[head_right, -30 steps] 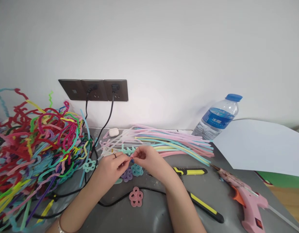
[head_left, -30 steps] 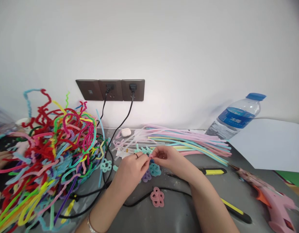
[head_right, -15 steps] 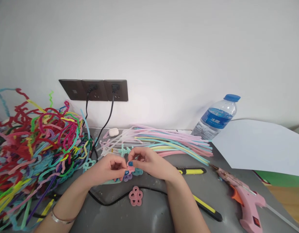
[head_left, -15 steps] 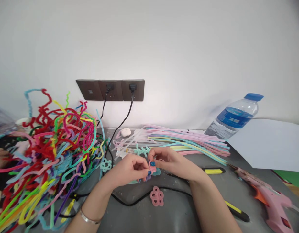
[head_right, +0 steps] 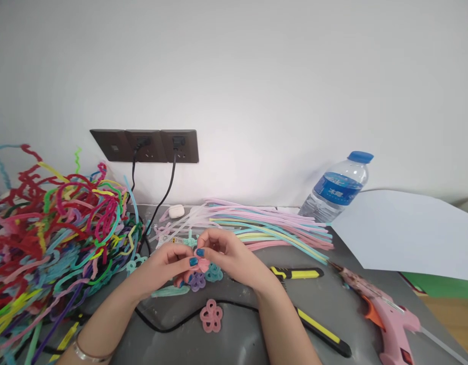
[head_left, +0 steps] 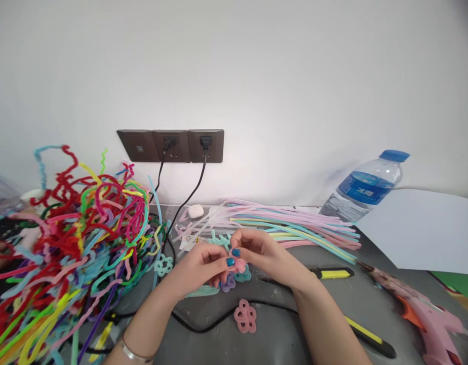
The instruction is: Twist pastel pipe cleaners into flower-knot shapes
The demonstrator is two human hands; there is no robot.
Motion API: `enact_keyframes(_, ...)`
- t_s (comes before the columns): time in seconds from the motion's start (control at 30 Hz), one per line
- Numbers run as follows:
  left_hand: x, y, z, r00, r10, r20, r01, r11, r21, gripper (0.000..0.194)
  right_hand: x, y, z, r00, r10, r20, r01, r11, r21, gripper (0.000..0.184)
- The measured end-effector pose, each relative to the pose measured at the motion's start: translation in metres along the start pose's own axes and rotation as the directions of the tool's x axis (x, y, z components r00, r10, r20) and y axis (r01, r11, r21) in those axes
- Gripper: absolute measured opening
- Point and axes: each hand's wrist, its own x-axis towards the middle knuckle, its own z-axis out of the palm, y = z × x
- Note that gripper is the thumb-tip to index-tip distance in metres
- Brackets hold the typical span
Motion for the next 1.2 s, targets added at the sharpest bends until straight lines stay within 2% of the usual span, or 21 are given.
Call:
enact_keyframes(0.17,0.000,0.002,0.006,1.000,0.003,-0.016,-0.003,0.999,-0.044,0.028,0.002,0.000,0.003,1.000,-0.002,0.013,0.001,0.998,0.070,0.021)
enact_keyframes(0.37,0.001,0.002,0.007,0.996,0.027,-0.081,-0.038,0.991,-0.131,0.025,0.008,0.000,0.013,0.995,-0.066,-0.081,0.074,0.992,0.103,0.027)
enact_keyframes(0.57,0.001,-0.002,0.007,0.998,0.026,-0.064,-0.040,0.974,-0.223,0.023,0.010,0.005,0.018,0.970,-0.172,-0.169,0.184,0.981,0.057,0.021)
enact_keyframes(0.67,0.002,-0.002,0.011,0.985,0.101,-0.139,-0.124,0.977,-0.172,0.025,0.014,0.009,0.018,0.942,-0.175,-0.285,0.198,0.979,0.054,0.023)
enact_keyframes(0.77,0.004,-0.002,0.012,0.947,0.197,-0.252,-0.226,0.970,-0.093,0.025,0.016,0.010,0.019,0.933,-0.123,-0.339,0.181,0.972,0.147,0.030)
enact_keyframes(0.87,0.006,-0.003,0.009,0.921,0.232,-0.312,-0.256,0.966,-0.035,0.025,0.017,0.008,0.020,0.948,-0.077,-0.308,0.143,0.970,0.196,0.028)
enact_keyframes(1.0,0.006,-0.004,0.008,0.896,0.287,-0.338,-0.279,0.958,0.074,0.026,0.017,0.007,0.018,0.961,-0.033,-0.274,0.109,0.957,0.269,0.023)
enact_keyframes(1.2,0.004,-0.003,0.006,0.885,0.373,-0.278,-0.315,0.920,0.233,0.024,0.012,0.010,0.004,0.979,0.036,-0.199,0.021,0.960,0.279,0.023)
